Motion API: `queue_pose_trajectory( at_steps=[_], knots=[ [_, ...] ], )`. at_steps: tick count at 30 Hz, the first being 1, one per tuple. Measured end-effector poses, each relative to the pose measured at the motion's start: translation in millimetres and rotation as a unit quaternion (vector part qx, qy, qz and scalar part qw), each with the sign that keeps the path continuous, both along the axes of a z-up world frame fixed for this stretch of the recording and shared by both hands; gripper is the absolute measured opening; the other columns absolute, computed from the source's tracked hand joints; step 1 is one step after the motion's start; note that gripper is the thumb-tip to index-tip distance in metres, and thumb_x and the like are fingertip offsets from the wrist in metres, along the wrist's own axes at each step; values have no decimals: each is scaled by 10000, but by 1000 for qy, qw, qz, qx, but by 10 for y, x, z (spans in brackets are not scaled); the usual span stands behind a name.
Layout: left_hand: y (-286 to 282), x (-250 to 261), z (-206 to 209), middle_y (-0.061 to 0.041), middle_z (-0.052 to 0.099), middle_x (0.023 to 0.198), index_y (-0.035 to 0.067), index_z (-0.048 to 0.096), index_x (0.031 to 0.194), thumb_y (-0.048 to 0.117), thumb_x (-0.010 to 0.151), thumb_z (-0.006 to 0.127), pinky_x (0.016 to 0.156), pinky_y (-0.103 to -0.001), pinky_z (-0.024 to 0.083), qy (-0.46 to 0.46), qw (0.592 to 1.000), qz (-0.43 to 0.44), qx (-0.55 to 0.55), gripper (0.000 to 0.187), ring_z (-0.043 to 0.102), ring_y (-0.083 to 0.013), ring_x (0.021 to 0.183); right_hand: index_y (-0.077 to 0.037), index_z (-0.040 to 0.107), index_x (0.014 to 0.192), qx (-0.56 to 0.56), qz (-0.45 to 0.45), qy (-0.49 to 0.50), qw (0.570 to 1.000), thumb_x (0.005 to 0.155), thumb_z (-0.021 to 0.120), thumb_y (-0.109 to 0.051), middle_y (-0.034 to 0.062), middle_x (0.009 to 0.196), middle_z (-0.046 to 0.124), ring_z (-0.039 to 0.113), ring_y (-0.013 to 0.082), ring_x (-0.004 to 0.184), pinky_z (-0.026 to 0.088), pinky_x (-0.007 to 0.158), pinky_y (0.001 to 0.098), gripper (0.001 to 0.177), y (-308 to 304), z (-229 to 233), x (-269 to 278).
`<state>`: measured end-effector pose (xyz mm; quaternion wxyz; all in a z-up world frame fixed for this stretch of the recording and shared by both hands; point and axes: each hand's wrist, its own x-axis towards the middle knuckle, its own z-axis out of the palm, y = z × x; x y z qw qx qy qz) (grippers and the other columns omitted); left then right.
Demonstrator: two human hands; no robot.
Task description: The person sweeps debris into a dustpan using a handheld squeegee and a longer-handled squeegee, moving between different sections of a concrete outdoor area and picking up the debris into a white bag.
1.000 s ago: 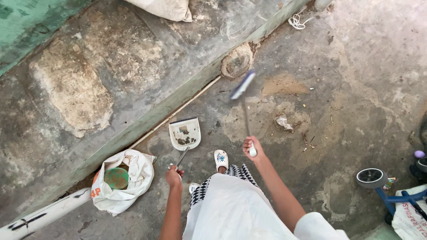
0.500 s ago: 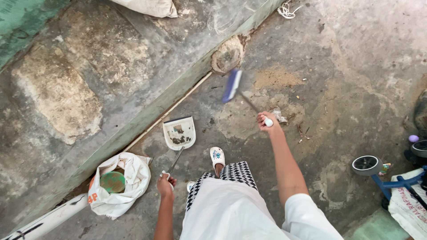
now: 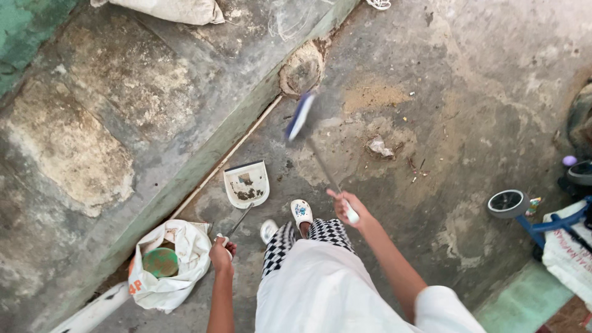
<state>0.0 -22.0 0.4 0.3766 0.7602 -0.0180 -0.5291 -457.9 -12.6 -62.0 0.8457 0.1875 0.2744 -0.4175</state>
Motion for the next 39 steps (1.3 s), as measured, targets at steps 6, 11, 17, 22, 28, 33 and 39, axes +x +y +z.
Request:
queue_pose_trajectory(
  at_steps=[6, 11, 17, 22, 28, 33, 39],
  knots=[
    [-77, 72, 39, -17, 556, 705, 106, 577, 915, 263, 917, 586, 490, -311, 424, 29, 999, -39, 16, 157, 547, -145, 559, -67, 600, 1232, 102, 155, 6, 983, 939, 582, -235, -29, 624, 558, 513, 76, 435, 394, 321, 222, 338, 177, 50, -398],
    [-109, 168, 152, -10, 507, 680, 129, 560, 917, 246, 896, 620, 471, -285, 413, 57, 998, -25, 29, 133, 496, -140, 536, -168, 573, 865, 122, 112, 155, 974, 942, 600, -297, -26, 617, 599, 539, 74, 417, 409, 314, 232, 153, 7, 7, -1038],
    [-238, 293, 235, -29, 507, 682, 99, 569, 869, 169, 853, 571, 474, -312, 396, -8, 986, -160, 35, 71, 482, -161, 513, -177, 558, 1007, 65, -31, 471, 879, 932, 652, -122, 22, 676, 601, 580, 106, 511, 499, 422, 262, 133, -802, -203, -669],
    [-490, 283, 203, -37, 502, 687, 101, 512, 836, 186, 858, 563, 472, -329, 372, 4, 972, -236, 5, 102, 472, -171, 495, -134, 523, 1083, 1, -76, 428, 901, 990, 622, -198, -11, 637, 536, 510, 109, 455, 442, 378, 272, 150, -304, -191, -42],
    [-843, 89, 125, -42, 503, 689, 92, 547, 865, 153, 844, 556, 478, -311, 387, 12, 960, -277, -28, 65, 469, -152, 504, -172, 656, 1196, 42, -78, 139, 986, 940, 601, -236, -75, 502, 489, 458, 55, 330, 334, 241, 225, 270, 1144, 229, 143],
    [-1063, -57, 80, -33, 482, 677, 97, 528, 869, 155, 861, 536, 437, -313, 370, 34, 952, -304, -32, 59, 438, -146, 476, -96, 614, 1003, 208, 42, 201, 956, 994, 576, -218, -11, 623, 580, 537, 89, 447, 365, 319, 257, 128, 1323, 89, -292],
    [-1242, -203, -12, -29, 481, 674, 100, 515, 870, 183, 890, 540, 438, -293, 351, 10, 934, -353, -48, 90, 434, -128, 481, -7, 615, 1175, 42, -69, 506, 859, 895, 679, -114, 44, 655, 605, 576, 151, 505, 470, 433, 316, 306, 450, -445, -580]
  ],
)
